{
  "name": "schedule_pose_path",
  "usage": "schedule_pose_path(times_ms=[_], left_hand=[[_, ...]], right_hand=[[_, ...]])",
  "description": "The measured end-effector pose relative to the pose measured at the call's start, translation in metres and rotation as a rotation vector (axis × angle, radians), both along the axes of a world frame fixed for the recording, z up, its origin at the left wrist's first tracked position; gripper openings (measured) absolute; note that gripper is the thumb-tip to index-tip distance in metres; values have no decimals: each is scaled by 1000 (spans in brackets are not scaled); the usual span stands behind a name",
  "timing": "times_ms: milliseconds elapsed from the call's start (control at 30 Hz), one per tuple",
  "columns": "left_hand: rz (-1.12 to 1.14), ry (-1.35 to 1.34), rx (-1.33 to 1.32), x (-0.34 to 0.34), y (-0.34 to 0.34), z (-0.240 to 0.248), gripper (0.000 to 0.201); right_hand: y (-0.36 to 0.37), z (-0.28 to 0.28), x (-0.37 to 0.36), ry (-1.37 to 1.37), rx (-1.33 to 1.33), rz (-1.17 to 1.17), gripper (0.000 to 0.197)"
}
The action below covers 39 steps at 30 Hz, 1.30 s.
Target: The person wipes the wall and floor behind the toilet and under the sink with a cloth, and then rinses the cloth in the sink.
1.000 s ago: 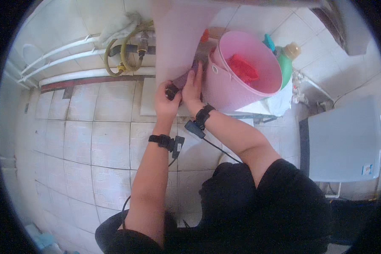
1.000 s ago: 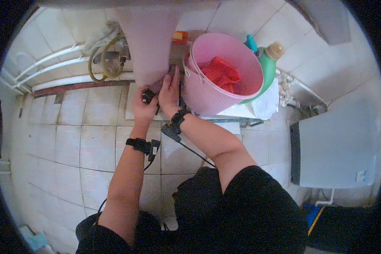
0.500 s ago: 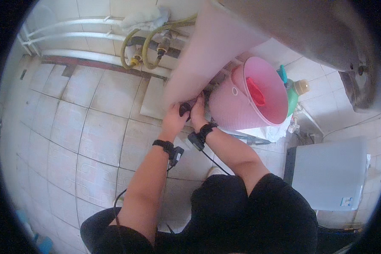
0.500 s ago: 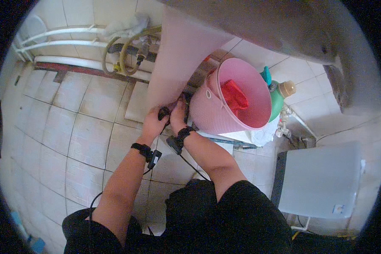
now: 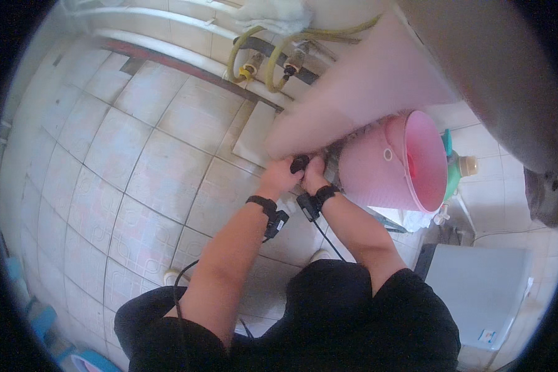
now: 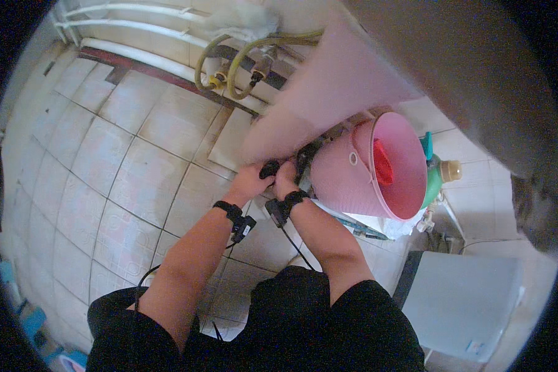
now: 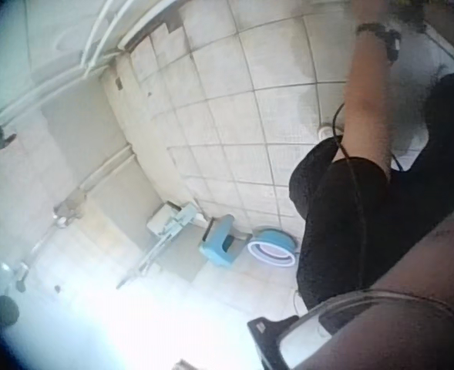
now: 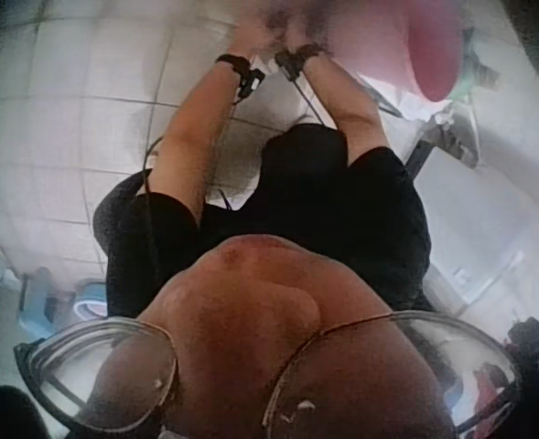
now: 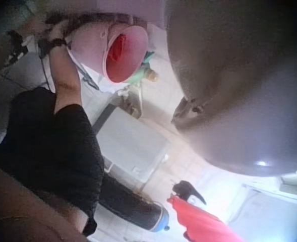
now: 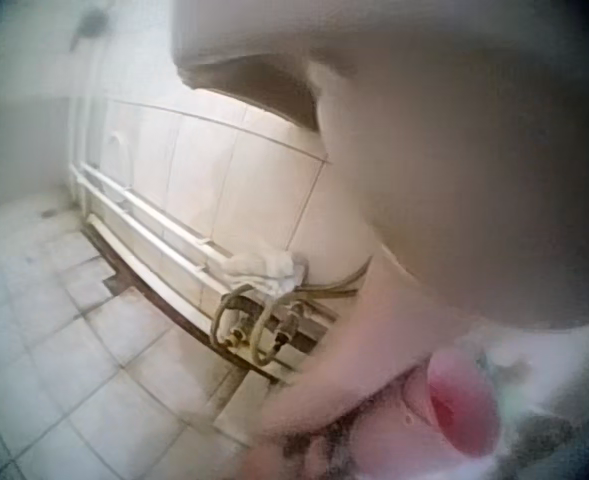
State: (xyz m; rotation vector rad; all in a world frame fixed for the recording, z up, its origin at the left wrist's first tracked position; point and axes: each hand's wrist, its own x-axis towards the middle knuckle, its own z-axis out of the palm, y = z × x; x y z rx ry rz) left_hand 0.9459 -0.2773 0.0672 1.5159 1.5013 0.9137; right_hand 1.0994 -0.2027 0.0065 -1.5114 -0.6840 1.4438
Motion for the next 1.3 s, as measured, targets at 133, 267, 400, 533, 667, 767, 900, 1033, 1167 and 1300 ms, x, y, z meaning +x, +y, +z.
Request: schedule_pose_path(times_ms=[133, 267, 400, 533, 667, 767, 900, 1033, 1167, 1300], left_hand=[[55, -69, -53, -15, -22, 37, 44], [40, -125, -62, -38, -22, 134, 43], [-53, -495, -290, -108, -49, 203, 45], [165, -853, -686, -178, -151, 318, 40], [560, -452, -650, -218, -254, 441, 51], [628, -1175, -807, -245, -290, 554, 52], [299, -1570, -782, -271, -287, 625, 45], [404, -1567, -681, -279, -255, 713, 43], [242, -1196, -586, -293, -217, 718, 43], [209, -1158, -463, -305, -180, 758, 39]], right_hand=[[-36, 56, -29, 175, -272, 75, 55], [-45, 139, -25, 315, -429, 245, 46], [-59, 247, -103, 267, -467, 295, 40], [-138, 406, -172, 377, -679, 456, 41], [-219, 548, -214, 510, -687, 445, 39], [-257, 657, -264, 506, -531, 512, 41], [-278, 745, -308, 207, -413, 625, 44], [-244, 785, -305, -306, 49, 959, 40], [-196, 800, -271, -898, 697, 718, 38], [-146, 847, -202, -815, 453, 483, 33]])
